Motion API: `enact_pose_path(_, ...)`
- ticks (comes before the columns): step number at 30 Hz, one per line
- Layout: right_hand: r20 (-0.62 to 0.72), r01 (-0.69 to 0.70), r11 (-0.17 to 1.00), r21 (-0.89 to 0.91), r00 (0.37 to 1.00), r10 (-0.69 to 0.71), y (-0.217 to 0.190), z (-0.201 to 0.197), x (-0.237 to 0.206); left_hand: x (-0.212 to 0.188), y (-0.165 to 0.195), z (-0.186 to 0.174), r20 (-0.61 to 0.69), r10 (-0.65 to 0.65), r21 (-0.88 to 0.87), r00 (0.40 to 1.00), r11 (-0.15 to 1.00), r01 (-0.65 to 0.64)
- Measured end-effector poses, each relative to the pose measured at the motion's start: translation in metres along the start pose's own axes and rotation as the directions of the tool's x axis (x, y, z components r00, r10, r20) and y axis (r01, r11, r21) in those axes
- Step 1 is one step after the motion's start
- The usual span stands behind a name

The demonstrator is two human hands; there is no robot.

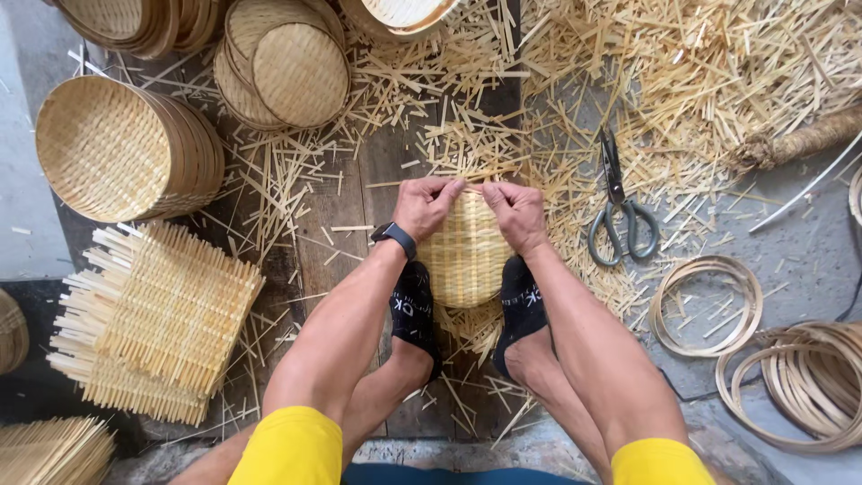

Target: The person sits on the floor assembling woven bamboo basket trays. They press a woven bamboo mat over a round wooden mold, bend and fit a thin bamboo rim ring around the mat edge, trim excess bamboo strips with scissors, and set finished trays aside with a stack of completed baskets nearby.

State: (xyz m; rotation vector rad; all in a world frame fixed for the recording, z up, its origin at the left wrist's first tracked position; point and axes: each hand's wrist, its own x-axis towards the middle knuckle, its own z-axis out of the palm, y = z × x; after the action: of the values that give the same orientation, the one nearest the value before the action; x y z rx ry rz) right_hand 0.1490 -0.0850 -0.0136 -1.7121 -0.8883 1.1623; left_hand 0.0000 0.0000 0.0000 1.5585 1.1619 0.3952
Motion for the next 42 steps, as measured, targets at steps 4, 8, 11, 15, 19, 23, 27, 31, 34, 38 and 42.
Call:
enact_pose_path(4,-0.044,0.097,0.995,-0.037,0.994,-0.098,-0.005,-0.038,-0.072,-0.064,0.024,0.054,0.036,0.13,-0.094,0.991,0.988,-0.126)
enact_pose_path(8,-0.048,0.186,0.969,-0.163,0.979,-0.196,-0.015,-0.14,-0.143,-0.129,0.07,0.083,0.278,-0.081,0.093,0.957,0.994,0.057)
enact_pose_path(11,0.008,0.016,0.602,-0.799,1.0,-0.016,-0.056,-0.235,-0.202,-0.184,0.09,0.083,0.171,0.164,0.089,0.972,0.98,-0.181)
enact_pose_path(15,-0.024,-0.082,0.366,-0.927,0.987,0.161,-0.106,-0.311,-0.29,-0.259,0.113,0.086,0.133,0.513,0.446,0.848,0.733,-0.514)
enact_pose_path(19,0.004,-0.126,0.423,-0.897,0.956,0.295,-0.079,-0.334,-0.327,-0.317,0.108,0.101,0.305,0.569,0.767,0.764,0.329,-0.551)
enact_pose_path(23,-0.086,-0.24,0.68,-0.692,0.964,0.253,0.013,-0.328,-0.327,-0.347,0.093,0.11,0.397,0.404,0.694,0.824,0.454,-0.558)
enact_pose_path(27,-0.172,-0.023,0.575,-0.818,0.963,-0.206,0.073,-0.334,-0.322,-0.337,0.118,0.145,-0.051,0.395,0.594,0.917,0.75,-0.29)
enact_pose_path(31,-0.333,-0.197,0.676,-0.71,0.94,-0.075,0.069,-0.325,-0.305,-0.292,0.154,0.176,-0.309,0.243,0.624,0.919,0.781,0.003)
enact_pose_path(34,-0.317,-0.409,0.682,-0.607,0.911,0.265,0.059,-0.327,-0.285,-0.274,0.167,0.177,-0.335,0.16,0.635,0.929,0.767,0.097)
enact_pose_path(38,-0.18,-0.465,0.773,-0.432,0.884,0.431,0.043,-0.346,-0.263,-0.268,0.174,0.166,-0.184,0.262,0.683,0.947,0.727,-0.069)
enact_pose_path(42,0.084,-0.387,0.907,0.169,0.922,0.378,0.021,-0.338,-0.285,-0.257,0.179,0.155,-0.042,0.303,0.687,0.952,0.7,-0.193)
